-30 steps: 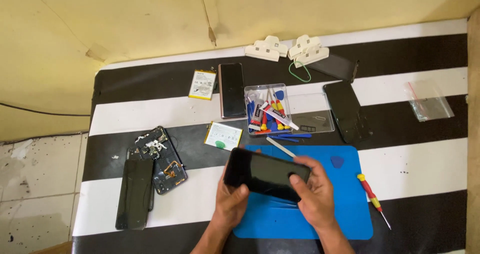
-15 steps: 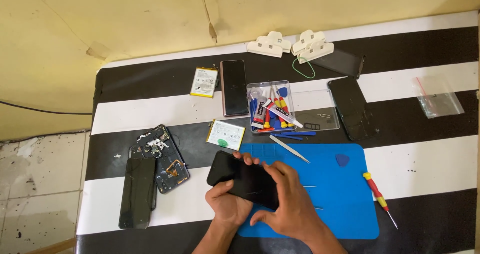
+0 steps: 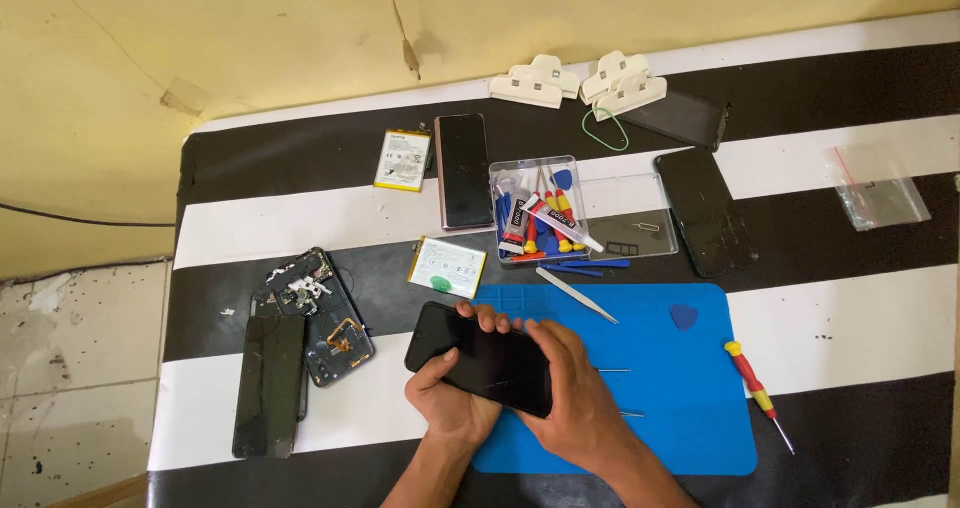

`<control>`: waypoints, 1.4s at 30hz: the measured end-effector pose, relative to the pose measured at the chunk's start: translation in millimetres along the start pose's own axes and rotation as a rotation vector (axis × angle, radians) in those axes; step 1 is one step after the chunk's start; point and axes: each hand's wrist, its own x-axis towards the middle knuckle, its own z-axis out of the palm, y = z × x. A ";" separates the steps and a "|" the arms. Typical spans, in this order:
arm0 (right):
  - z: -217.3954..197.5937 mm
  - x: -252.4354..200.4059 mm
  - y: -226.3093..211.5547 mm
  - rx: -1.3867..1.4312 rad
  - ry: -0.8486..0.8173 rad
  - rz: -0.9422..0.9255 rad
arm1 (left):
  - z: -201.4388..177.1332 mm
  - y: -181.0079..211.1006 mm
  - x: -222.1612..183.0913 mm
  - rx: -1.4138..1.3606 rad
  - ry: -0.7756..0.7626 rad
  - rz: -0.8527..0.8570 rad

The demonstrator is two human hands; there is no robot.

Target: Repairing a mobile phone by disassembling components using tweezers and a screwdriver on a repair bench.

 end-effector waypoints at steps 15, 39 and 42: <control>-13.3 1.1 -7.3 0.404 0.098 0.389 | -2.8 4.1 -6.9 0.094 -0.001 -0.052; -8.1 -9.9 16.7 0.801 0.059 0.441 | -9.6 13.1 -4.7 0.273 -0.063 -0.117; -10.0 -8.1 19.4 0.895 0.011 0.496 | -9.7 14.7 -4.6 0.257 -0.041 -0.156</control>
